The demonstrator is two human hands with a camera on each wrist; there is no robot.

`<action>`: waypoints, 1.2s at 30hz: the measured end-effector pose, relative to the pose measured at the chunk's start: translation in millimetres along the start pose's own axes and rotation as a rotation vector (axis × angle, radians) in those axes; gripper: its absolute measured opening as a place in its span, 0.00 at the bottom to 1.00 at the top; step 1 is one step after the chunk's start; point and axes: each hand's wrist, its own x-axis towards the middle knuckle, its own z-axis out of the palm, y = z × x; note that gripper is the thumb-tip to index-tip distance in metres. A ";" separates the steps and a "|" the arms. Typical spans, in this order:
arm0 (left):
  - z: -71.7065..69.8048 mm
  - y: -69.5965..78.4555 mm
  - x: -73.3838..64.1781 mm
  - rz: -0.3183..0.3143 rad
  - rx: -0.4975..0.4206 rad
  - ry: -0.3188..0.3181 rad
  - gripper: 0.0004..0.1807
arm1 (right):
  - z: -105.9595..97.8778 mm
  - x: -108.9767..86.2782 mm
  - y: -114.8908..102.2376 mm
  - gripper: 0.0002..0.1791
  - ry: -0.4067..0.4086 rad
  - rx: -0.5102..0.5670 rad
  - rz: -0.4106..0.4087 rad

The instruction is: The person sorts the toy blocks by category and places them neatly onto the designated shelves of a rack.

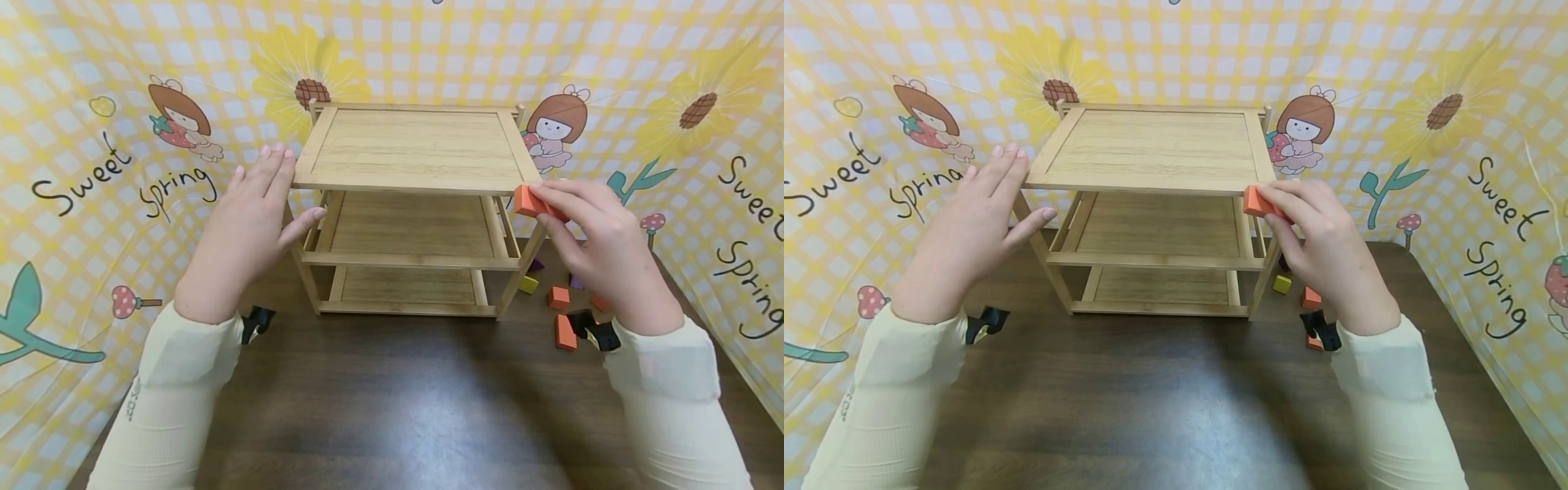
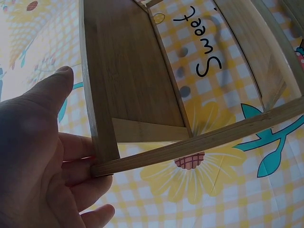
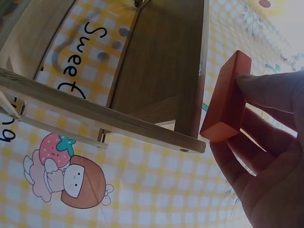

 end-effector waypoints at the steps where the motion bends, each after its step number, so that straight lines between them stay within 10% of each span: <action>1: 0.0 0.0 -0.2 0.000 0.001 0.002 0.45 | 0.2 1.0 0.1 0.22 0.001 0.000 -0.002; 11: 0.6 0.3 -0.4 0.007 0.005 0.016 0.45 | 2.0 11.7 1.9 0.23 0.040 0.041 -0.026; 36: 0.9 1.0 -0.2 0.003 -0.004 0.014 0.45 | -1.7 39.2 13.9 0.19 -0.168 -0.011 0.019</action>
